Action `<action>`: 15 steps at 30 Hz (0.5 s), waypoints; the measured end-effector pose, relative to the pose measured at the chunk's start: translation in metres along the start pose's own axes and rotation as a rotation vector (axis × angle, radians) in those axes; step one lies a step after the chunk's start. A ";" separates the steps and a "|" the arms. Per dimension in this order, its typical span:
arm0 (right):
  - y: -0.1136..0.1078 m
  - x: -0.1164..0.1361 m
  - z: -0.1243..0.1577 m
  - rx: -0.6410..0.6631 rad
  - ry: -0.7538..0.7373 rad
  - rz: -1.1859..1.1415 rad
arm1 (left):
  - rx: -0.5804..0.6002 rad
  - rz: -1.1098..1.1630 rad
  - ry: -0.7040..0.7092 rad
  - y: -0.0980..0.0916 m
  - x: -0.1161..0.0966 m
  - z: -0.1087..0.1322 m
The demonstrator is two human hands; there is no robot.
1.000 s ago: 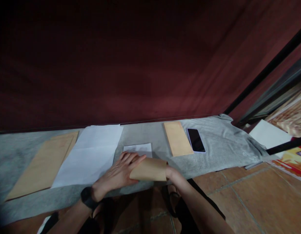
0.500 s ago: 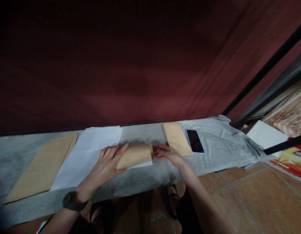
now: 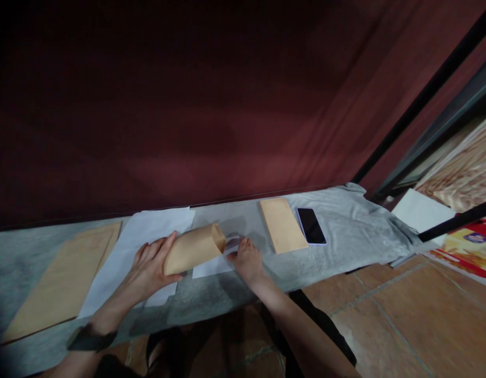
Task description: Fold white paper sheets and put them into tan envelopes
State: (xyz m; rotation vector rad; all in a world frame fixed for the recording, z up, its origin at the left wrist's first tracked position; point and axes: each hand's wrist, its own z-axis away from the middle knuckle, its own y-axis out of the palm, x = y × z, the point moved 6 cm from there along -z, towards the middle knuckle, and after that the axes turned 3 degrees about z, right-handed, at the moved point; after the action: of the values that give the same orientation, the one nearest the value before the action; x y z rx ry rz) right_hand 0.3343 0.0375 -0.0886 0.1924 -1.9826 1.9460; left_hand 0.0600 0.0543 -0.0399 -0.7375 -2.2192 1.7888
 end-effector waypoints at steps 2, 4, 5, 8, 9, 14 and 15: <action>-0.001 -0.001 -0.003 0.026 0.035 -0.036 | 0.007 0.006 -0.012 0.002 0.005 0.001; -0.002 -0.003 -0.006 0.059 0.061 -0.087 | 0.020 0.010 -0.027 0.004 0.009 0.002; -0.002 -0.004 -0.006 0.073 0.070 -0.109 | 0.029 0.012 -0.034 0.004 0.011 0.002; -0.001 -0.005 -0.007 0.077 0.065 -0.146 | 0.050 0.019 -0.052 0.006 0.016 0.004; 0.000 -0.004 -0.006 0.071 0.046 -0.162 | 0.052 0.022 -0.054 0.006 0.017 0.004; 0.002 -0.004 -0.014 0.010 -0.079 -0.521 | 0.031 0.031 -0.062 0.006 0.019 0.005; -0.001 -0.009 -0.018 -0.029 -0.068 -0.630 | 0.024 0.031 -0.067 0.006 0.020 0.005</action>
State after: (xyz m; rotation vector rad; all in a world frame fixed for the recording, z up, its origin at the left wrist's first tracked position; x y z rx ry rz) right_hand 0.3458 0.0542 -0.0908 0.7789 -1.7029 1.5118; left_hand 0.0419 0.0606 -0.0504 -0.7212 -2.2353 1.8779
